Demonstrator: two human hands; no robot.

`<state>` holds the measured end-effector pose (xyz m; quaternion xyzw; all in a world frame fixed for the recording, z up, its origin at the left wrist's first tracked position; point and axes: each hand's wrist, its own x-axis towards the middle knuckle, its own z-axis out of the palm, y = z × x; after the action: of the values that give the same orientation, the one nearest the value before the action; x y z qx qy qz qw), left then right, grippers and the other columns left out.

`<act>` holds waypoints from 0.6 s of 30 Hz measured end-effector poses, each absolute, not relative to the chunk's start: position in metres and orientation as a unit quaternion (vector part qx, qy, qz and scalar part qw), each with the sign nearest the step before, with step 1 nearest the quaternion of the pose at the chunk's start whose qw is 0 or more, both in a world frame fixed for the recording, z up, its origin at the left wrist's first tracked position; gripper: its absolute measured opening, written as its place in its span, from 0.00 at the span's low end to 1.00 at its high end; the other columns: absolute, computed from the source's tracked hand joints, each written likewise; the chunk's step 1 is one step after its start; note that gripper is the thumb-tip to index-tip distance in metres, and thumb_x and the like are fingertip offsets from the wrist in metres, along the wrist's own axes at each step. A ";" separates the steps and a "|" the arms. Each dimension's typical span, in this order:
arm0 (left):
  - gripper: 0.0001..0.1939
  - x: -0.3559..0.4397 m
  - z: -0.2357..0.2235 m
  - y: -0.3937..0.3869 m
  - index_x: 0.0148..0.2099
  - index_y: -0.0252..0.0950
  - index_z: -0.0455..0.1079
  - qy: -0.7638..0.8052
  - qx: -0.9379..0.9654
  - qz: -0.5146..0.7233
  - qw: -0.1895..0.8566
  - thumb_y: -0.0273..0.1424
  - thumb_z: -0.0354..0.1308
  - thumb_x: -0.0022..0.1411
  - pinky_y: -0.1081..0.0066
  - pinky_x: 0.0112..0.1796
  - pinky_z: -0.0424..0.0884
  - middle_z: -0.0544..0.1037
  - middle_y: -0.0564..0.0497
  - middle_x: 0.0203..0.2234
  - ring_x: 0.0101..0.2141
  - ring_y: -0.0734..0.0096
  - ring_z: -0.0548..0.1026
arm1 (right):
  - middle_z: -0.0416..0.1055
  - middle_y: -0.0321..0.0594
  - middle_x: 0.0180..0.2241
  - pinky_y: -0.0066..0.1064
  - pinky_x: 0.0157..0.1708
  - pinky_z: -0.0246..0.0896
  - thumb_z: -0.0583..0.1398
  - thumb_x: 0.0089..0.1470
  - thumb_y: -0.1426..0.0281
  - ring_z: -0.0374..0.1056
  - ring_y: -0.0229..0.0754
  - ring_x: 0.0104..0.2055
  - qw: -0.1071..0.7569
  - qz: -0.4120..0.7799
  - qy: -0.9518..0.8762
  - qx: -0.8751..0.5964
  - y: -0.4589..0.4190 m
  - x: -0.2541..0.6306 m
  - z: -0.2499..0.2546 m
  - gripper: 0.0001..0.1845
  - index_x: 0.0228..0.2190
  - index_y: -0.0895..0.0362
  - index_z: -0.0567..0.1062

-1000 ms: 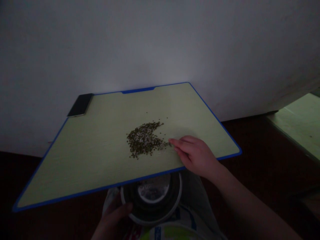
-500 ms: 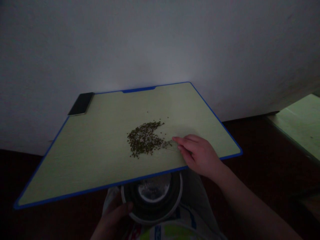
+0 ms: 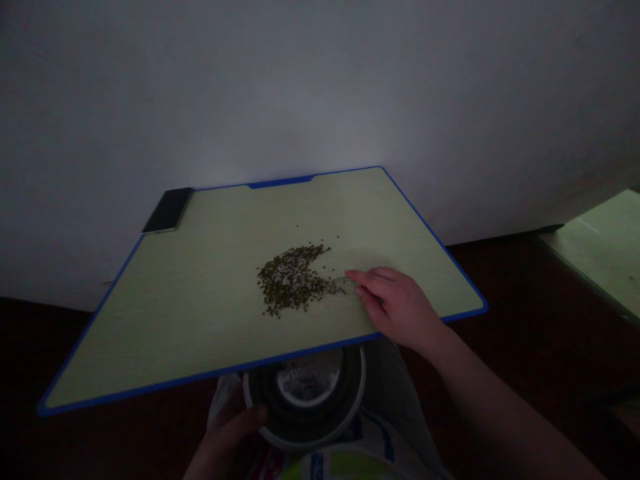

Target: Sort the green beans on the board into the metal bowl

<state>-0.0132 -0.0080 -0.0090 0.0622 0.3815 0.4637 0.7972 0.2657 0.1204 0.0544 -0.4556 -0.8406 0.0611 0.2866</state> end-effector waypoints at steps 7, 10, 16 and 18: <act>0.34 -0.011 -0.008 -0.008 0.60 0.41 0.66 0.386 0.068 0.474 0.788 0.24 0.67 0.49 0.52 0.54 0.69 0.82 0.42 0.48 0.53 0.44 0.75 | 0.73 0.41 0.29 0.31 0.32 0.65 0.55 0.62 0.73 0.69 0.40 0.31 0.280 0.069 -0.854 -0.433 0.120 0.265 0.056 0.15 0.49 0.60 0.74; 0.34 -0.012 -0.008 -0.008 0.59 0.40 0.67 0.383 0.066 0.466 0.794 0.24 0.67 0.49 0.52 0.54 0.69 0.82 0.41 0.48 0.54 0.43 0.74 | 0.74 0.41 0.30 0.31 0.33 0.66 0.55 0.62 0.73 0.69 0.40 0.31 0.276 0.071 -0.860 -0.423 0.118 0.265 0.056 0.15 0.49 0.60 0.74; 0.36 -0.012 -0.008 -0.008 0.60 0.40 0.66 0.386 0.068 0.462 0.796 0.24 0.67 0.49 0.52 0.54 0.69 0.82 0.40 0.48 0.53 0.43 0.75 | 0.74 0.42 0.31 0.31 0.32 0.66 0.55 0.62 0.73 0.69 0.41 0.33 0.274 0.076 -0.861 -0.422 0.115 0.267 0.056 0.16 0.49 0.59 0.74; 0.36 -0.012 -0.009 -0.008 0.60 0.41 0.66 0.386 0.070 0.463 0.795 0.23 0.67 0.49 0.53 0.54 0.69 0.82 0.41 0.48 0.53 0.44 0.75 | 0.74 0.42 0.31 0.31 0.32 0.66 0.54 0.62 0.73 0.70 0.41 0.32 0.275 0.074 -0.859 -0.426 0.115 0.267 0.056 0.15 0.49 0.59 0.74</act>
<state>-0.0123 -0.0078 -0.0089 0.0698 0.3857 0.4627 0.7951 0.2671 0.1154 0.0559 -0.4264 -0.8586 0.0737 0.2750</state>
